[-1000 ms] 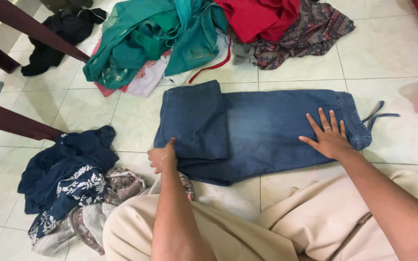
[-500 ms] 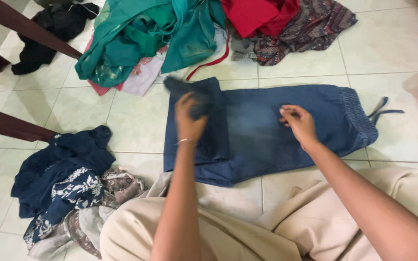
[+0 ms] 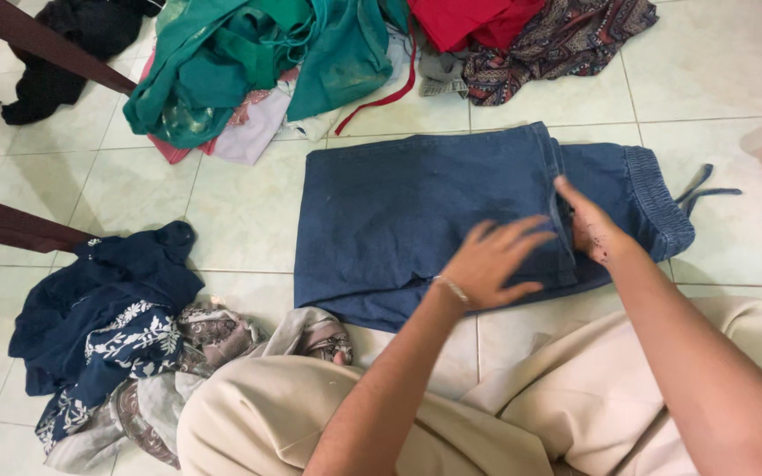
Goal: The person picks up a pair of denim pants from a pile of clothes, smooths the legs out on the floor, and folds them by hand into a rectangle.
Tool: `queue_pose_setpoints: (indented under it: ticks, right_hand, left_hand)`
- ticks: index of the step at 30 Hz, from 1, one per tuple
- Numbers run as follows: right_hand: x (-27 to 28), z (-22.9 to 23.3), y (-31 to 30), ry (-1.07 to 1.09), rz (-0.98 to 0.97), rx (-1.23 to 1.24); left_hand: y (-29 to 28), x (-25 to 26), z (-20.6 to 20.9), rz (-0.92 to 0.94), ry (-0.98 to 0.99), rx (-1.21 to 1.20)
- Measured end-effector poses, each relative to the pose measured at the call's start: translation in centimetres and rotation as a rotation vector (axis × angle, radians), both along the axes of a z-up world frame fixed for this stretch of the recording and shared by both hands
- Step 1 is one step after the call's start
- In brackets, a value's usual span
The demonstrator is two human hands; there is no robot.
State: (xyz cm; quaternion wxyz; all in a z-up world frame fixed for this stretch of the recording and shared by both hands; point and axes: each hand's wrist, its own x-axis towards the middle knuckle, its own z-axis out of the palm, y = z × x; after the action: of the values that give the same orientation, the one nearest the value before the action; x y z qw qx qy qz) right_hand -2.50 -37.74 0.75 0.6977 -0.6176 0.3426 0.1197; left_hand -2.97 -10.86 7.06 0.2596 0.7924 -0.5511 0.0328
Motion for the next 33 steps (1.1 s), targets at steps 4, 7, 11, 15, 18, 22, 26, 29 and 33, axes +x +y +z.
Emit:
queue_pose_setpoints:
  ticks: [4, 7, 11, 15, 18, 22, 26, 29, 33]
  right_hand:
    - [0.4, 0.2, 0.9, -0.210, 0.211, -0.806]
    - [0.4, -0.4, 2.2, -0.198, 0.057, -0.747]
    - [2.6, 0.9, 1.9, -0.145, -0.119, 0.201]
    - [4.2, 5.7, 0.4, -0.282, -0.042, 0.303]
    - [2.7, 8.1, -2.2, -0.412, 0.066, 0.159]
    - [-1.0, 5.1, -7.9, -0.197, 0.020, -0.049]
    - [-2.2, -0.8, -10.2, -0.131, 0.091, -0.260]
    - [-1.9, -0.7, -9.4, -0.128, 0.040, -0.370]
    - [-2.5, 1.8, -9.5, -0.200, -0.069, -0.274]
  left_hand:
    - [5.1, 2.1, -2.2, 0.345, 0.113, 0.403]
    - [8.7, 3.1, -3.4, 0.477, 0.271, 0.504]
    - [9.4, 3.7, -4.0, 0.498, 0.321, 0.439]
    - [10.3, 2.8, -3.0, 0.555, 0.261, 0.380]
    - [10.9, 2.4, -2.0, 0.545, 0.186, 0.379]
    - [10.8, 1.7, -1.9, 0.444, 0.114, 0.430]
    - [9.6, 1.1, -2.2, 0.358, 0.087, 0.543]
    - [9.4, 1.0, -1.9, 0.305, 0.032, 0.571]
    - [9.6, 1.2, -1.5, 0.198, 0.057, 0.374]
